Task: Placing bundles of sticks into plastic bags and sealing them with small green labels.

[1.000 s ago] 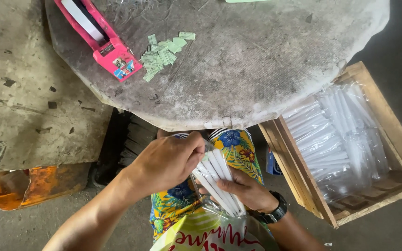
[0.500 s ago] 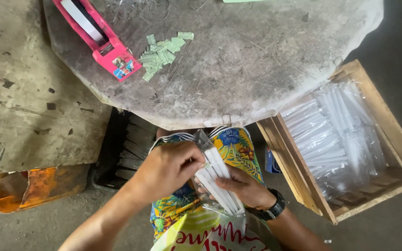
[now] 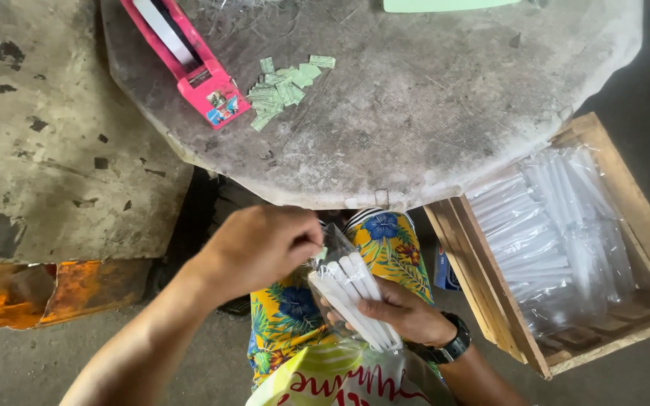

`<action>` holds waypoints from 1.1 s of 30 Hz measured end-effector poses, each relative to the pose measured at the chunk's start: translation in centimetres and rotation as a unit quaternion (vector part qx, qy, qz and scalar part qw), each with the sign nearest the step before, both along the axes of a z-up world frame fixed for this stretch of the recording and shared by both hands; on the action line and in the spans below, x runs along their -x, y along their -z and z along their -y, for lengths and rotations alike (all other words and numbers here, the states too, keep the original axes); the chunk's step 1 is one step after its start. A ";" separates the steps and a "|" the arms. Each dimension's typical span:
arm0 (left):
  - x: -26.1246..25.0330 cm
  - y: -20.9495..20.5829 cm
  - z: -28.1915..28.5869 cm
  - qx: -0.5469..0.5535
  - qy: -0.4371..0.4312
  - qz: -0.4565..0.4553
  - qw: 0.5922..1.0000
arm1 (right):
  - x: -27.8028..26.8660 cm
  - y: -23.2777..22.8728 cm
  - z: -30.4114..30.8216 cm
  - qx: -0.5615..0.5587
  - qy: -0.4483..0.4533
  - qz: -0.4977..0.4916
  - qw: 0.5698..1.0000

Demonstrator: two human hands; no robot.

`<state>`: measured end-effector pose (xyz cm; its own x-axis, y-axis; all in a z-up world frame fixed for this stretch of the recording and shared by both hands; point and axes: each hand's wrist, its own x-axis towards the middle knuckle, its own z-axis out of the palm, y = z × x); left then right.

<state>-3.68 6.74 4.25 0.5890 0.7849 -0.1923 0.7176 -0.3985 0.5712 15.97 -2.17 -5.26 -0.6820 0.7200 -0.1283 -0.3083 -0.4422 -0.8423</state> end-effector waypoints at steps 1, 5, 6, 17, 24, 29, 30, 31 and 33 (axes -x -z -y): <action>-0.5 0.3 0.2 -0.027 0.043 -0.008 0.999 | 0.1 0.1 0.1 0.004 0.001 -0.012 1.000; -1.8 2.8 0.4 -0.110 0.130 -0.011 0.985 | 0.2 -0.6 0.0 -0.055 0.003 0.015 0.998; -2.0 2.7 0.5 -0.110 0.133 -0.010 0.985 | 0.0 -0.2 0.1 -0.055 0.006 0.016 0.998; -0.6 -0.3 0.8 -0.083 0.120 0.114 0.983 | -0.9 2.7 0.5 0.057 0.020 -0.094 0.994; -1.1 0.1 1.8 -0.137 0.091 0.232 0.959 | -0.3 2.2 0.7 0.099 0.045 -0.142 0.984; -1.2 2.3 3.1 -0.061 -0.137 0.390 0.908 | 0.2 0.7 -0.2 0.074 0.106 -0.162 0.978; -1.2 3.8 3.8 -0.059 -0.135 0.391 0.909 | 0.3 1.4 -0.3 0.074 0.110 -0.162 0.978; -1.2 5.4 4.4 0.003 -0.148 0.423 0.894 | 0.2 2.1 -0.3 0.071 0.157 -0.181 0.968; -1.6 7.8 5.5 0.066 -0.161 0.455 0.874 | 0.5 1.3 -0.8 0.067 0.203 -0.197 0.957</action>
